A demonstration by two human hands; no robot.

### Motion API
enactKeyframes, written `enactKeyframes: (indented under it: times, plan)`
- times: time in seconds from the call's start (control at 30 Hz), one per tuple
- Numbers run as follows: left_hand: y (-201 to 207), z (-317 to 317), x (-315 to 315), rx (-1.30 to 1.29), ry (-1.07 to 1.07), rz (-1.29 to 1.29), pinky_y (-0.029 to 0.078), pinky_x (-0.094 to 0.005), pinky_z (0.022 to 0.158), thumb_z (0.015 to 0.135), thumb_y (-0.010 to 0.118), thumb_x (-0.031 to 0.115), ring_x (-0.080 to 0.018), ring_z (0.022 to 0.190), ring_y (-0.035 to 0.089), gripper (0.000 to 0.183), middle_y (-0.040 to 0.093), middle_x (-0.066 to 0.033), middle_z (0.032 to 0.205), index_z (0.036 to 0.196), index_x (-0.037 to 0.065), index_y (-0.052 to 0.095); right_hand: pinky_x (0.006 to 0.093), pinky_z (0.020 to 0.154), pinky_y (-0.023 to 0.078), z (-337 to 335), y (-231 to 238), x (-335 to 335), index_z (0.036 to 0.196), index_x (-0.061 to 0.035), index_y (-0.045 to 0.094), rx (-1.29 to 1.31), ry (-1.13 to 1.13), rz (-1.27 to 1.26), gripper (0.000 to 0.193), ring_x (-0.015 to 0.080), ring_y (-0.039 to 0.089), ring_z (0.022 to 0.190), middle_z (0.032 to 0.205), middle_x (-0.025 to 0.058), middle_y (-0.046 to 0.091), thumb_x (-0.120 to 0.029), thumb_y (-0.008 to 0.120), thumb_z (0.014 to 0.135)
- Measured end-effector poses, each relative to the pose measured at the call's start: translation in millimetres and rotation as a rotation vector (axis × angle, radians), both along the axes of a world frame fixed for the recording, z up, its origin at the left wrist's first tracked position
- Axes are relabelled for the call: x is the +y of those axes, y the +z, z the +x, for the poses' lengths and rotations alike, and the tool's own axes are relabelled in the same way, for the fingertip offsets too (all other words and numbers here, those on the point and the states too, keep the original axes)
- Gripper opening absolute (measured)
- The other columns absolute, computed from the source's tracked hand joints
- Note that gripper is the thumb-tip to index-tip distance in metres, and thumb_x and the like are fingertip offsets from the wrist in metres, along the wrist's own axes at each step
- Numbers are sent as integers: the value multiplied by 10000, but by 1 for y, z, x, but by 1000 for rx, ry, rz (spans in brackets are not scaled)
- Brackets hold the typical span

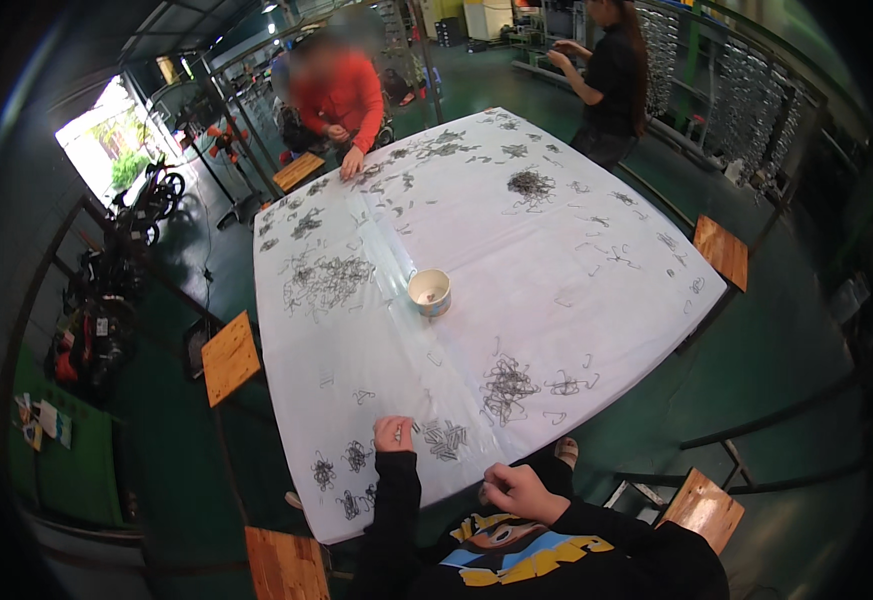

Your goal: The person picks up metal clips from a table and hangs them onto a metal rack frame.

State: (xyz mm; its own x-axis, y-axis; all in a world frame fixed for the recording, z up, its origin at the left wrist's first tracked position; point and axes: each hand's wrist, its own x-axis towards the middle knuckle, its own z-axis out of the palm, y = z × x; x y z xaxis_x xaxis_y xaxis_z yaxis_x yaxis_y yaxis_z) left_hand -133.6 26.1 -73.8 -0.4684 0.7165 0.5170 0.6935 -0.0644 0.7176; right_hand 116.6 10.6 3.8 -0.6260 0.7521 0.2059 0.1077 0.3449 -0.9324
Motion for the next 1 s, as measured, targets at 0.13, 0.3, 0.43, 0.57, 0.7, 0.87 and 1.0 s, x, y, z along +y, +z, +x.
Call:
enactKeyframes:
  times: [0.13,0.3,0.43,0.57,0.7,0.87,1.0]
  plan:
    - [53,56,-17,-56,-193,4,415,-309,611,648,656,29,-236,666,521,75,543,-74,656,663,21,583,299,457,426,-2,3,2,757,-39,519,28,-48,71,89,245,547,478,534,96,516,-73,587,711]
    - [101,111,-26,-117,-338,-59,428,-297,614,683,612,1,-228,667,548,32,567,-97,680,685,-2,581,316,449,423,2,5,7,723,-44,529,28,-125,199,94,259,544,481,536,100,514,-67,605,674]
    - [96,126,-33,-168,-329,-71,444,-295,599,707,595,2,-233,658,580,7,591,-112,696,711,-2,589,290,430,417,8,6,6,693,-24,541,32,-219,242,85,243,544,453,522,102,518,-65,614,678]
    - [96,132,-34,-172,-331,-130,448,-277,567,725,586,9,-219,607,585,14,591,-103,666,724,-4,592,277,419,407,14,9,3,686,-21,540,22,-259,183,86,217,536,436,505,104,506,-64,614,677]
    - [96,135,-37,-182,-326,-173,447,-276,560,725,589,18,-216,603,584,24,591,-102,659,733,-4,596,270,415,403,14,5,-1,684,-17,539,30,-298,169,95,206,531,426,496,103,500,-65,622,676]
    - [87,136,-39,-181,-328,-103,448,-304,551,698,608,18,-254,613,577,28,590,-113,675,725,17,608,266,415,410,10,-6,-5,685,-18,545,12,-345,231,106,202,530,419,488,99,502,-71,636,672]
    - [87,132,-45,-159,-320,-60,447,-302,553,690,599,-2,-251,609,570,35,582,-115,668,724,8,602,258,426,422,4,-5,-9,700,-16,564,-38,-356,191,112,187,536,422,501,98,523,-79,650,665]
